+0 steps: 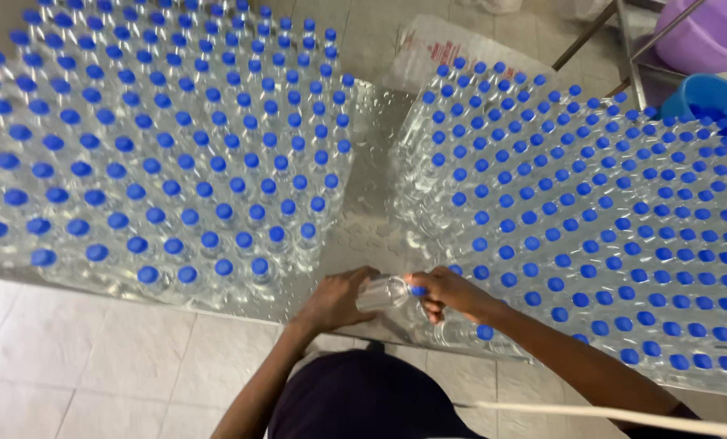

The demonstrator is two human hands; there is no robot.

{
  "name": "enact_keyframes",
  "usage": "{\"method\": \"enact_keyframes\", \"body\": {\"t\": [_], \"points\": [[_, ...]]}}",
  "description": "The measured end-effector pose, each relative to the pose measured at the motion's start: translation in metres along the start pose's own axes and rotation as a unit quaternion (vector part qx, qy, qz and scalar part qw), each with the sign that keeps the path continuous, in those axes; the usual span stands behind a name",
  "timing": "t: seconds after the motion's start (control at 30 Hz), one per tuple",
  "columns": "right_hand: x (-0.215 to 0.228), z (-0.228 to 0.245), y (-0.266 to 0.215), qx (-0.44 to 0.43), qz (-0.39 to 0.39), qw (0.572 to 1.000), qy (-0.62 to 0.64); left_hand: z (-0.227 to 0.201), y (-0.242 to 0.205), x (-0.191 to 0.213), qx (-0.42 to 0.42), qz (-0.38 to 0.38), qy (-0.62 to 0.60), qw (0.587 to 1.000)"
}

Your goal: The person repeatedly picks up plastic water bottles with blue caps from a large metal tray and screws the caps on by hand. The person handles the bottles one at a time, placing them back into the tray after capping. The task continues throughout the video.

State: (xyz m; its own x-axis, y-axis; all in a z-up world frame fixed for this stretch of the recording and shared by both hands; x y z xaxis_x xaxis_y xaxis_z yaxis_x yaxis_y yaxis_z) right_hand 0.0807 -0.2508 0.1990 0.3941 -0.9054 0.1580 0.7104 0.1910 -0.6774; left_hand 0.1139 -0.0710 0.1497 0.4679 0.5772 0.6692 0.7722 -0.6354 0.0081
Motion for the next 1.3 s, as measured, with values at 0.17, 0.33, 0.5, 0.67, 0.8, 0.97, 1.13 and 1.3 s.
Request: {"method": "enact_keyframes", "body": {"t": [0.17,0.33,0.5,0.67,0.8,0.97,1.13,1.3], "points": [[0.004,0.047,-0.019,0.364,-0.129,0.803,-0.454,-0.015,-0.012,0.019,0.027,0.081,-0.048,0.995],[-0.038,0.041,-0.058,0.651,-0.135,0.486,-0.567,-0.028,-0.017,0.000,-0.063,0.222,-0.213,0.949],[-0.027,0.015,0.002,0.449,-0.047,0.842,-0.296,-0.026,-0.022,-0.010,-0.018,0.325,-0.253,0.911],[-0.024,0.047,-0.021,0.463,-0.103,0.800,-0.367,-0.006,-0.029,-0.025,0.074,0.341,-0.406,0.845],[-0.057,0.063,-0.072,0.645,-0.184,0.514,-0.535,-0.004,-0.046,-0.046,-0.037,0.463,-0.547,0.696],[-0.075,0.043,-0.062,0.720,-0.112,0.513,-0.453,-0.034,-0.056,-0.041,-0.052,0.556,-0.529,0.640],[-0.077,0.020,-0.022,0.601,-0.139,0.703,-0.354,-0.001,-0.061,-0.047,0.029,0.478,-0.458,0.749],[-0.052,-0.151,0.126,-0.037,-0.086,0.995,0.032,0.053,-0.049,-0.025,0.202,0.262,-0.059,0.942]]}}
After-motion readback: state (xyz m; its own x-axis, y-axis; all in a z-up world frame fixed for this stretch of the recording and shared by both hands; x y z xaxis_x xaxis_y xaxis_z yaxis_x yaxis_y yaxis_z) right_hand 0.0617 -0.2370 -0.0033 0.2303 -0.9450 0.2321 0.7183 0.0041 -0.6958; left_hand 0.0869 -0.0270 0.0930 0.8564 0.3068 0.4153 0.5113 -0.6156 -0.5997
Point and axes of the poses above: each hand's wrist, its own y-axis towards the middle knuckle, its own x-axis out of the back of the hand, z = x × y, the point moved 9 cm from there along y, towards the middle knuckle, and after that the axes turned 5 degrees about -z, right-handed, at the moved point
